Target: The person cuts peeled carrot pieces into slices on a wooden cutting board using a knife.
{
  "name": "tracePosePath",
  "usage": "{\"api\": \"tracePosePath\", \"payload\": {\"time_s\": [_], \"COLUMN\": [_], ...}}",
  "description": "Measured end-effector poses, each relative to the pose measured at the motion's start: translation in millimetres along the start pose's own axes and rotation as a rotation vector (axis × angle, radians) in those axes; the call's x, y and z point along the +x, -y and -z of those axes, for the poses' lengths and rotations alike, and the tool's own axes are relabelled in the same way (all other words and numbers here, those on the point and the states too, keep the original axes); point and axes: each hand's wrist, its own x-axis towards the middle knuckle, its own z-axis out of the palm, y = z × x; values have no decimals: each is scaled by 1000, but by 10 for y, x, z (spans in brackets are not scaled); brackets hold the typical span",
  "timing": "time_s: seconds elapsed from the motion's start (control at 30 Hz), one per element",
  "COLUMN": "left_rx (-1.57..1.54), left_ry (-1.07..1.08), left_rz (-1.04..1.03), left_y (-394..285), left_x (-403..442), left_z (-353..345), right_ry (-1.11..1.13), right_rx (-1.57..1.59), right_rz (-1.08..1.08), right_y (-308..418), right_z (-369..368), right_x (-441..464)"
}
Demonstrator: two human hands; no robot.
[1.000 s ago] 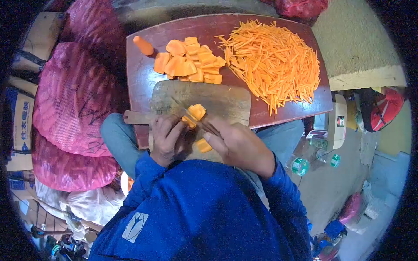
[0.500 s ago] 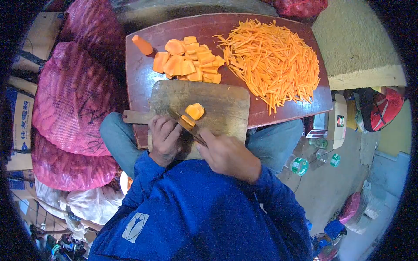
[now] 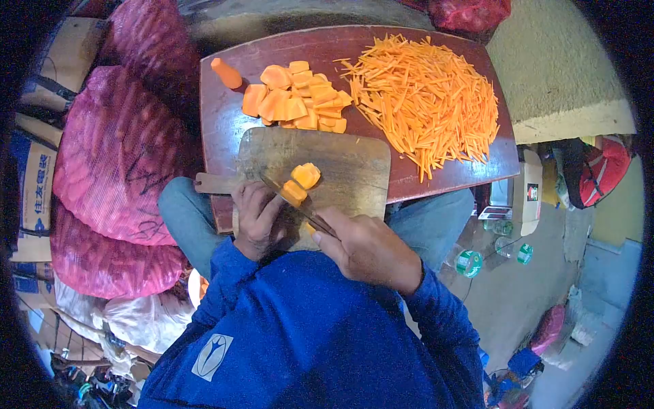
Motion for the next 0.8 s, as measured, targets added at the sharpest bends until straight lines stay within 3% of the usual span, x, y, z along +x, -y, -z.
{"api": "tracePosePath", "payload": {"time_s": [0.43, 0.53, 0.8], "left_rx": [33, 18, -8], "left_ry": [4, 14, 2], "left_rz": [-9, -2, 13], "left_y": [35, 18, 14], "left_x": [-84, -53, -90], "left_z": [-37, -23, -41], "right_ry": [123, 0, 17], "right_rx": [-97, 27, 18], "right_rz": [-68, 58, 44], "right_y": [-164, -243, -16], "right_z": [-231, -207, -41], "right_x": [459, 456, 91]}}
